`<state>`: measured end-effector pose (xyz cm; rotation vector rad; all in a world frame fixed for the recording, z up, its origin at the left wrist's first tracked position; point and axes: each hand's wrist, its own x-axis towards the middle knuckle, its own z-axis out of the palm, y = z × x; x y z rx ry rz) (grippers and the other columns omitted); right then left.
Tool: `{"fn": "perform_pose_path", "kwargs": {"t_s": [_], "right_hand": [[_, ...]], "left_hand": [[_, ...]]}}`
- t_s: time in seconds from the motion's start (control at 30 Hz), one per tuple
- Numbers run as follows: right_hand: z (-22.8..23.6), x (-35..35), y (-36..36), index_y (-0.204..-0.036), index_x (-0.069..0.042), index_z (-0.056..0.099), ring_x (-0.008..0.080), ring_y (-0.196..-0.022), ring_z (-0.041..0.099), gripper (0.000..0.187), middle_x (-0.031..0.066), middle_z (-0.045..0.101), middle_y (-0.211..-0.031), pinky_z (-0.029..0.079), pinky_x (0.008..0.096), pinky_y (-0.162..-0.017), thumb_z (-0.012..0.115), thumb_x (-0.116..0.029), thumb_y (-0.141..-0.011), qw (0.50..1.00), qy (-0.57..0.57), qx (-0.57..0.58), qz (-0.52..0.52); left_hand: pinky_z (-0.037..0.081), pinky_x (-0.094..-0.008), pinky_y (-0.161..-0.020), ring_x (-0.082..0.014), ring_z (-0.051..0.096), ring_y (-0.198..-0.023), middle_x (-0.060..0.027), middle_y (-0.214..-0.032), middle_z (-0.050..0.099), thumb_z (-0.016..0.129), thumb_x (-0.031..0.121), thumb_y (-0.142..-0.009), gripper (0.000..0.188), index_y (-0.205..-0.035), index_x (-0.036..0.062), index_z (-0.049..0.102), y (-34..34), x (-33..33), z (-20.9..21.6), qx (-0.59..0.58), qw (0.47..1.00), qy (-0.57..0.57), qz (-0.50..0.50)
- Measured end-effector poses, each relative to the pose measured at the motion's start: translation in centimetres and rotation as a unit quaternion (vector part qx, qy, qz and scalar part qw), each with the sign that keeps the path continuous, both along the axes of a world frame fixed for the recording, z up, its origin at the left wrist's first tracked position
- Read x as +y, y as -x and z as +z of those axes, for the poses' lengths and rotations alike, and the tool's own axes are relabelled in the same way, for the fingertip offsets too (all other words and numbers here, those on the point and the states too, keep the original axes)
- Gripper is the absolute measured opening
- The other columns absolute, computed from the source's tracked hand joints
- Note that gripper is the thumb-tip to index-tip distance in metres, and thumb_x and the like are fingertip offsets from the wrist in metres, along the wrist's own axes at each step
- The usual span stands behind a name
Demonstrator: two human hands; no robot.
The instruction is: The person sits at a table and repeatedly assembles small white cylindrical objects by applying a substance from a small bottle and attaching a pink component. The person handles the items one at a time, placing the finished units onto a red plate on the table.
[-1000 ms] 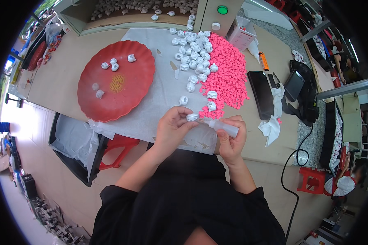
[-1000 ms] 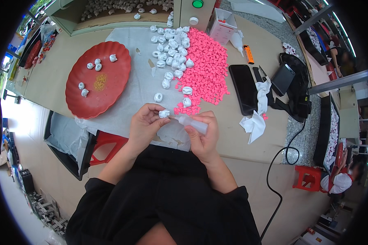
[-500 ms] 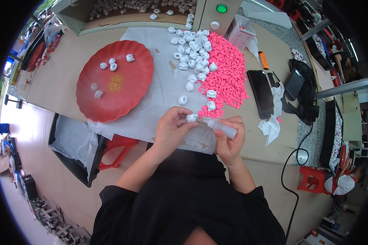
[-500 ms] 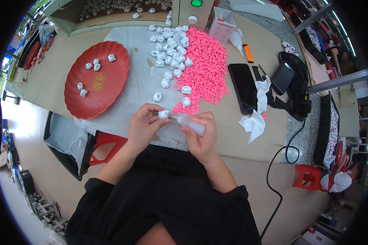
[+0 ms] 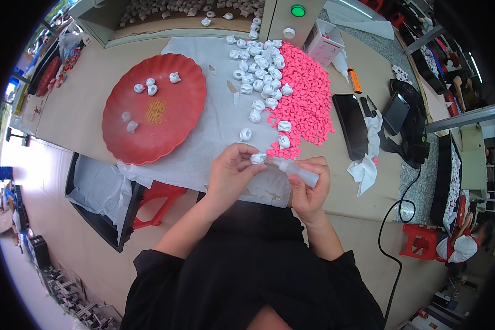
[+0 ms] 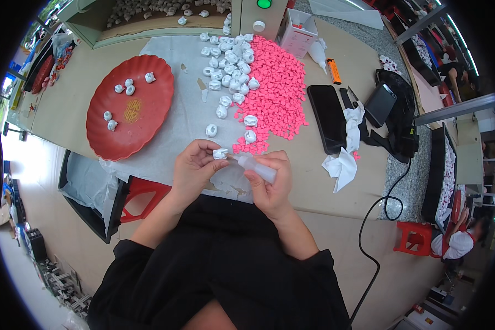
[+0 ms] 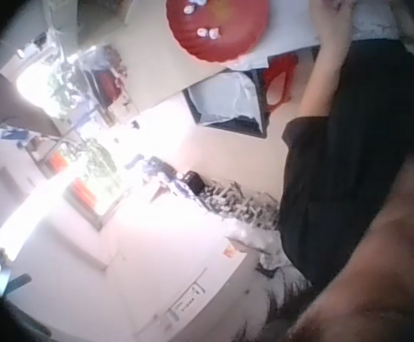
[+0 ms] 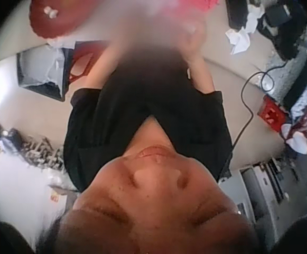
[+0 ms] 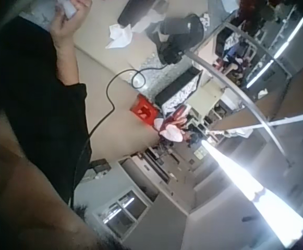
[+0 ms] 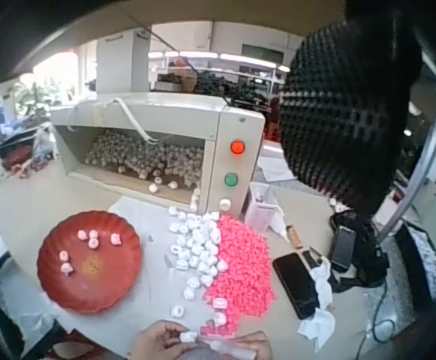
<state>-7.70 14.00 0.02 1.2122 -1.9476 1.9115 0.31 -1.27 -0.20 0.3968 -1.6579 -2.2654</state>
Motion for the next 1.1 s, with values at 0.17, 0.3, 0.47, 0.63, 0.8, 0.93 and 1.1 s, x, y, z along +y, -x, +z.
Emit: {"fn": "perform_pose_path", "kwargs": {"t_s": [0.17, 0.3, 0.47, 0.63, 0.8, 0.93, 1.1], "right_hand": [[-0.04, -0.01, -0.1, -0.098, 0.001, 0.047, 0.02, -0.075, 0.052, 0.029, 0.0136, 0.05, -0.089, 0.043, 0.0266, -0.066, 0.066, -0.008, -0.078, 1.0, -0.006, 0.022, -0.011], [0.01, 0.03, -0.16, -0.097, 0.001, 0.046, 0.0212, -0.074, 0.052, 0.03, 0.0145, 0.051, -0.089, 0.044, 0.0275, -0.066, 0.067, -0.007, -0.077, 0.998, -0.014, 0.051, -0.027], [0.07, 0.08, -0.1, -0.097, 0.001, 0.047, 0.0213, -0.073, 0.052, 0.029, 0.0146, 0.051, -0.088, 0.043, 0.0277, -0.065, 0.067, -0.007, -0.077, 0.997, -0.022, 0.059, -0.032], [0.1, 0.11, 0.01, -0.096, 0.001, 0.048, 0.0206, -0.071, 0.051, 0.028, 0.0133, 0.05, -0.086, 0.042, 0.0272, -0.063, 0.067, -0.007, -0.077, 0.998, -0.024, 0.041, -0.028], [0.06, 0.12, 0.05, -0.096, 0.001, 0.048, 0.0194, -0.072, 0.051, 0.027, 0.0126, 0.049, -0.086, 0.042, 0.0264, -0.063, 0.066, -0.007, -0.077, 0.999, -0.017, 0.025, -0.017], [-0.22, 0.19, -0.01, -0.096, 0.001, 0.048, 0.0187, -0.073, 0.051, 0.026, 0.0123, 0.049, -0.086, 0.042, 0.026, -0.064, 0.065, -0.007, -0.078, 1.0, -0.009, -0.002, -0.012], [-0.18, 0.16, -0.1, -0.096, 0.002, 0.048, 0.0188, -0.073, 0.05, 0.027, 0.0124, 0.05, -0.087, 0.042, 0.0261, -0.064, 0.066, -0.007, -0.077, 1.0, -0.008, -0.004, -0.009]], "left_hand": [[0.05, -0.0226, -0.076, -0.0128, 0.059, -0.086, -0.0094, -0.093, 0.056, 0.061, -0.009, -0.076, 0.027, -0.099, -0.003, 0.049, 0.03, -0.01, 0.12, -0.006, 1.0, 0.005, 0.001], [0.05, -0.0229, -0.077, -0.0132, 0.06, -0.086, -0.0101, -0.093, 0.056, 0.061, -0.009, -0.076, 0.027, -0.099, -0.0034, 0.049, 0.04, -0.04, 0.19, -0.01, 1.0, 0.008, 0.002], [0.05, -0.0232, -0.078, -0.0137, 0.059, -0.088, -0.0102, -0.093, 0.056, 0.061, -0.009, -0.076, 0.027, -0.1, -0.0032, 0.049, 0.06, -0.08, 0.25, -0.002, 1.0, 0.0, 0.007], [0.05, -0.0234, -0.078, -0.0139, 0.059, -0.089, -0.0096, -0.094, 0.056, 0.06, -0.009, -0.077, 0.026, -0.099, -0.0029, 0.049, 0.07, -0.05, 0.31, 0.003, 1.0, 0.007, 0.013], [0.049, -0.0232, -0.077, -0.0136, 0.059, -0.089, -0.0084, -0.095, 0.056, 0.06, -0.01, -0.076, 0.026, -0.099, -0.0024, 0.049, 0.05, -0.04, 0.3, 0.003, 1.0, 0.015, 0.016], [0.049, -0.0232, -0.077, -0.0135, 0.059, -0.089, -0.0081, -0.095, 0.055, 0.06, -0.01, -0.076, 0.026, -0.099, -0.0017, 0.049, 0.05, -0.03, 0.28, 0.0, 1.0, 0.015, 0.017], [0.049, -0.0233, -0.077, -0.0124, 0.058, -0.087, -0.0076, -0.093, 0.054, 0.057, -0.013, -0.077, 0.027, -0.099, -0.0027, 0.048, 0.09, 0.08, 0.22, 0.006, 1.0, 0.021, 0.022]]}}
